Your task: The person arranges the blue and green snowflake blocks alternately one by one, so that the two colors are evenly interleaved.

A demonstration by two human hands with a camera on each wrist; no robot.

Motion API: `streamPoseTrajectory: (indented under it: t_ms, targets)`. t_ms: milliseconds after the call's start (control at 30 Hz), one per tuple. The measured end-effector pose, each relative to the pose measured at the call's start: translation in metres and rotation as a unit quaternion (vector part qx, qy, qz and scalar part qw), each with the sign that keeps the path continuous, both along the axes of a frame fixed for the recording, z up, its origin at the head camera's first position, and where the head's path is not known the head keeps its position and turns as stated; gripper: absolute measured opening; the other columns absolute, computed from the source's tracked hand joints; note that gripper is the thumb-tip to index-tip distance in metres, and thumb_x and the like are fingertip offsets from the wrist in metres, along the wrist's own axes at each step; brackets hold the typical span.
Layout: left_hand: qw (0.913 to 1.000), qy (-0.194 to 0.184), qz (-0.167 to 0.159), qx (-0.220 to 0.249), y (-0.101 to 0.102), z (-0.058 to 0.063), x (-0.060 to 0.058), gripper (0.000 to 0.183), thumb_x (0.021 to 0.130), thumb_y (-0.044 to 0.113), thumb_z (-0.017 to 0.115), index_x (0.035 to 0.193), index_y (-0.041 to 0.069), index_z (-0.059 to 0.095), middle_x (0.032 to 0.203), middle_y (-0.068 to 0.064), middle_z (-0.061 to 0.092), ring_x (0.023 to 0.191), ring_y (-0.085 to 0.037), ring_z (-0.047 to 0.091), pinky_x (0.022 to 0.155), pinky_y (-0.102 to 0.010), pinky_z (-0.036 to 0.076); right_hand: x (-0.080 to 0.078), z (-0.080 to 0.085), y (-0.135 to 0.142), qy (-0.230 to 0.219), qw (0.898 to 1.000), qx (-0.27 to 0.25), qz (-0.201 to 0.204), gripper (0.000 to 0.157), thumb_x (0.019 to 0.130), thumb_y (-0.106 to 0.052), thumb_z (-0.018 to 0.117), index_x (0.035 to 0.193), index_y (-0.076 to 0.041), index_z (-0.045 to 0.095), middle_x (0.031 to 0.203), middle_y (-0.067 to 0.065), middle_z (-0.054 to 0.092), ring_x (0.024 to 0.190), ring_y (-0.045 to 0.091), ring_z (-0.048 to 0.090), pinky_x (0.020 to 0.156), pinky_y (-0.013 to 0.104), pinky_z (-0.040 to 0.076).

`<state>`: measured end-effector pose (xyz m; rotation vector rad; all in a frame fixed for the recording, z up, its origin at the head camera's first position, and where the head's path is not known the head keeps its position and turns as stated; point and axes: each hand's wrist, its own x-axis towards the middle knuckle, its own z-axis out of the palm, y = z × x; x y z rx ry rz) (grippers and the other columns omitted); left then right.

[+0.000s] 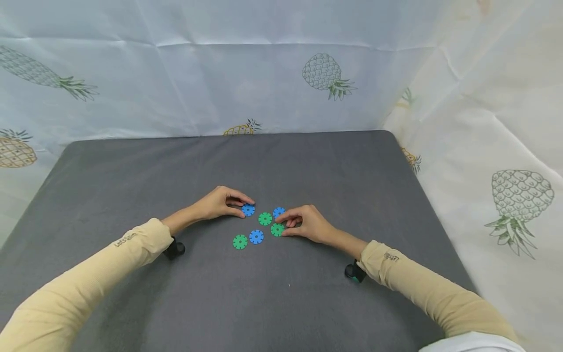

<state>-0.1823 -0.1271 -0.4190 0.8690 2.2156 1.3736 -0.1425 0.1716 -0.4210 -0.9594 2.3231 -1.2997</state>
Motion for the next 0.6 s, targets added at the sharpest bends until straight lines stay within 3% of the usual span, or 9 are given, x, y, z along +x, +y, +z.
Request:
streamPoseTrajectory:
  t_ms: [233, 433, 600]
  targets:
    - [0.9991, 0.042, 0.002, -0.004, 0.000, -0.003, 0.000, 0.035, 0.078, 0.005, 0.079, 0.111, 0.001, 0.071, 0.111, -0.009, 0.068, 0.104, -0.019, 0.064, 0.088, -0.024, 0.049, 0.010, 0.026, -0.007, 0.009, 1.000, -0.003, 0.007, 0.029, 0.077, 0.009, 0.074, 0.106, 0.011, 0.069, 0.094, 0.019, 0.070, 0.078, 0.027, 0.065, 0.072, 0.030, 0.054]
    - [0.9961, 0.086, 0.015, -0.004, -0.003, -0.003, 0.002, 0.033, 0.079, 0.008, 0.079, 0.111, 0.004, 0.072, 0.108, -0.006, 0.067, 0.097, -0.015, 0.064, 0.085, -0.025, 0.050, 0.010, 0.027, -0.006, 0.011, 1.000, -0.013, 0.010, 0.030, 0.078, 0.008, 0.074, 0.106, 0.011, 0.068, 0.094, 0.019, 0.070, 0.078, 0.026, 0.065, 0.072, 0.030, 0.054]
    - [0.9967, 0.078, 0.016, -0.019, -0.007, -0.002, 0.001, 0.036, 0.078, 0.008, 0.080, 0.112, 0.002, 0.072, 0.108, -0.008, 0.067, 0.093, -0.015, 0.065, 0.081, -0.024, 0.052, 0.011, 0.027, -0.006, 0.017, 1.000, -0.014, 0.008, 0.029, 0.078, 0.008, 0.074, 0.106, 0.011, 0.068, 0.092, 0.019, 0.070, 0.077, 0.026, 0.065, 0.071, 0.030, 0.054]
